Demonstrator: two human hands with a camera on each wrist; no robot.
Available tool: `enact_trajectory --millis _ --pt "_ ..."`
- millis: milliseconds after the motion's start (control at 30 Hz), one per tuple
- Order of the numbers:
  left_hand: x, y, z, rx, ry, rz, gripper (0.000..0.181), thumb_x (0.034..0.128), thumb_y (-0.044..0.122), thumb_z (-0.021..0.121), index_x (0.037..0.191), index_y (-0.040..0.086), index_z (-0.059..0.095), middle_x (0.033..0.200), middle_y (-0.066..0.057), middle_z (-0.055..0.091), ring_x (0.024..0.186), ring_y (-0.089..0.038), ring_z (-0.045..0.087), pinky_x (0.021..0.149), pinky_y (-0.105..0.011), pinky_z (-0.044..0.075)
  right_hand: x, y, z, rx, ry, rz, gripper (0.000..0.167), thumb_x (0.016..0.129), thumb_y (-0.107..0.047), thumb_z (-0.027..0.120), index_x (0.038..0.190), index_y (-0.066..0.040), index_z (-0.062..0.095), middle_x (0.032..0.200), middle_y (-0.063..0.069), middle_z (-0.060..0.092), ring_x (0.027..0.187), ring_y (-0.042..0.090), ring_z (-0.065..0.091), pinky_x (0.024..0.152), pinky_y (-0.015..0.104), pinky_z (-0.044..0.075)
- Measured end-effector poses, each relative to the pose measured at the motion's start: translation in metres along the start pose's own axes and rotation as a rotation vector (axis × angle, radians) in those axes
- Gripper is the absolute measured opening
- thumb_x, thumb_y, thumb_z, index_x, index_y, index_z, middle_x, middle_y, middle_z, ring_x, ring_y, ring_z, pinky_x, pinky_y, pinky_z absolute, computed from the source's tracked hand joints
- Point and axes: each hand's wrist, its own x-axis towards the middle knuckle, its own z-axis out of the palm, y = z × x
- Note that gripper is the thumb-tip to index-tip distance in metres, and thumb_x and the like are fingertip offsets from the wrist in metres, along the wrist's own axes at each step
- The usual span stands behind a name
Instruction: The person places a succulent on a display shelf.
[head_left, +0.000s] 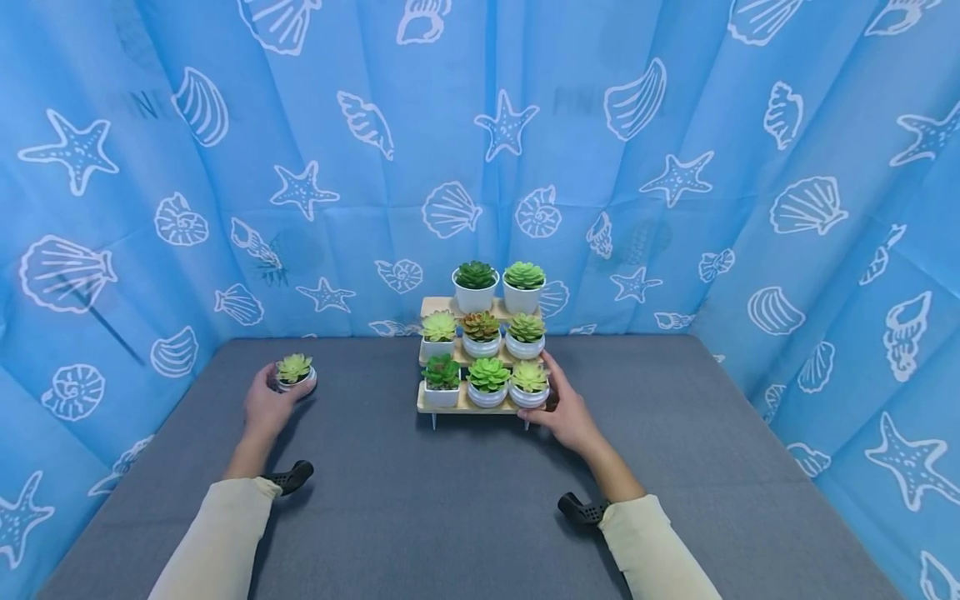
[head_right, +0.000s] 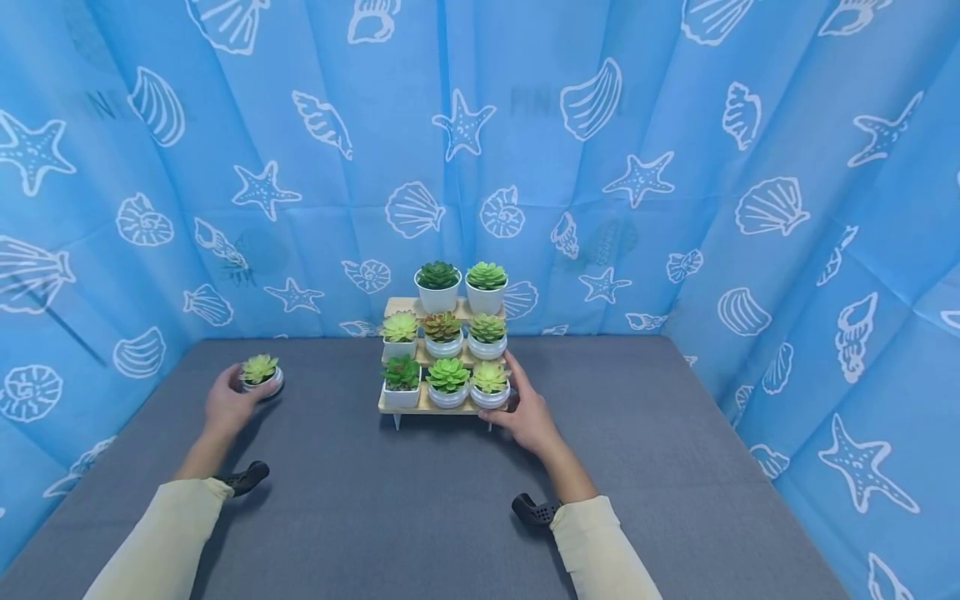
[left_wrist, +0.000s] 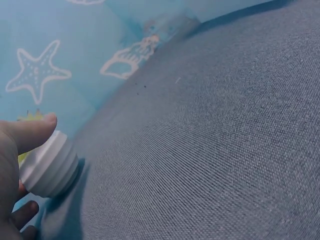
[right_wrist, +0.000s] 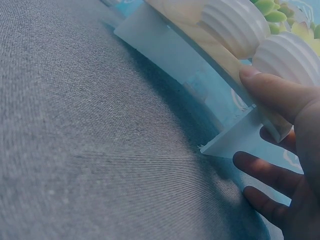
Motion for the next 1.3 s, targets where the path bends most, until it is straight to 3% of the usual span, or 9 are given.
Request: enact_trajectory --millis 200,433,900,1033,1300 --pt "-0.0032 -0.0024 0.0026 -0.005 0.009 -0.038 0.084 0.0893 0.031 0.071 0.15 -0.004 0.025 0.147 -0.029 0.034 0.134 -0.043 0.033 0.108 -0.055 0.027 -0.0007 0.0002 0.0002 0.01 -0.005 -0.003 0.106 0.079 -0.016 0.083 0.156 -0.038 0.013 0.128 0.016 0.056 0.115 0.03 0.055 0.091 0.05 0.044" --pt "-0.0039 -0.0025 0.0037 0.054 0.048 -0.033 0.077 0.0894 0.029 0.071 0.146 -0.007 0.033 0.141 -0.03 0.041 0.129 -0.043 0.039 0.105 -0.055 0.03 -0.0003 0.0015 -0.0002 0.013 -0.003 -0.016 0.106 0.079 -0.015 0.083 0.156 -0.037 0.013 0.127 0.016 0.056 0.112 0.03 0.057 0.089 0.048 0.046" --pt "0.0004 -0.0052 0.0028 0.065 0.069 -0.1 0.079 0.085 0.036 0.075 0.144 -0.004 0.041 0.138 -0.027 0.047 0.126 -0.042 0.044 0.102 -0.055 0.035 -0.0002 0.0005 0.0001 0.011 0.0 0.001 0.106 0.078 -0.015 0.083 0.155 -0.037 0.014 0.129 0.015 0.056 0.113 0.029 0.056 0.089 0.047 0.046" --pt "0.0008 -0.0042 0.003 0.03 0.067 -0.102 0.081 0.0846 0.041 0.074 0.145 -0.002 0.041 0.141 -0.025 0.046 0.128 -0.04 0.044 0.103 -0.054 0.035 0.0002 0.0011 0.0 0.008 -0.002 -0.001 0.107 0.078 -0.015 0.083 0.156 -0.037 0.013 0.129 0.015 0.056 0.113 0.029 0.057 0.089 0.045 0.046" --pt "0.002 0.0012 0.0051 -0.09 0.001 -0.054 0.087 0.0846 0.046 0.073 0.148 0.0 0.036 0.148 -0.023 0.039 0.135 -0.04 0.037 0.106 -0.052 0.034 -0.0005 0.0021 0.0006 -0.004 0.009 -0.016 0.107 0.078 -0.015 0.084 0.156 -0.037 0.014 0.126 0.015 0.057 0.111 0.028 0.057 0.088 0.046 0.046"
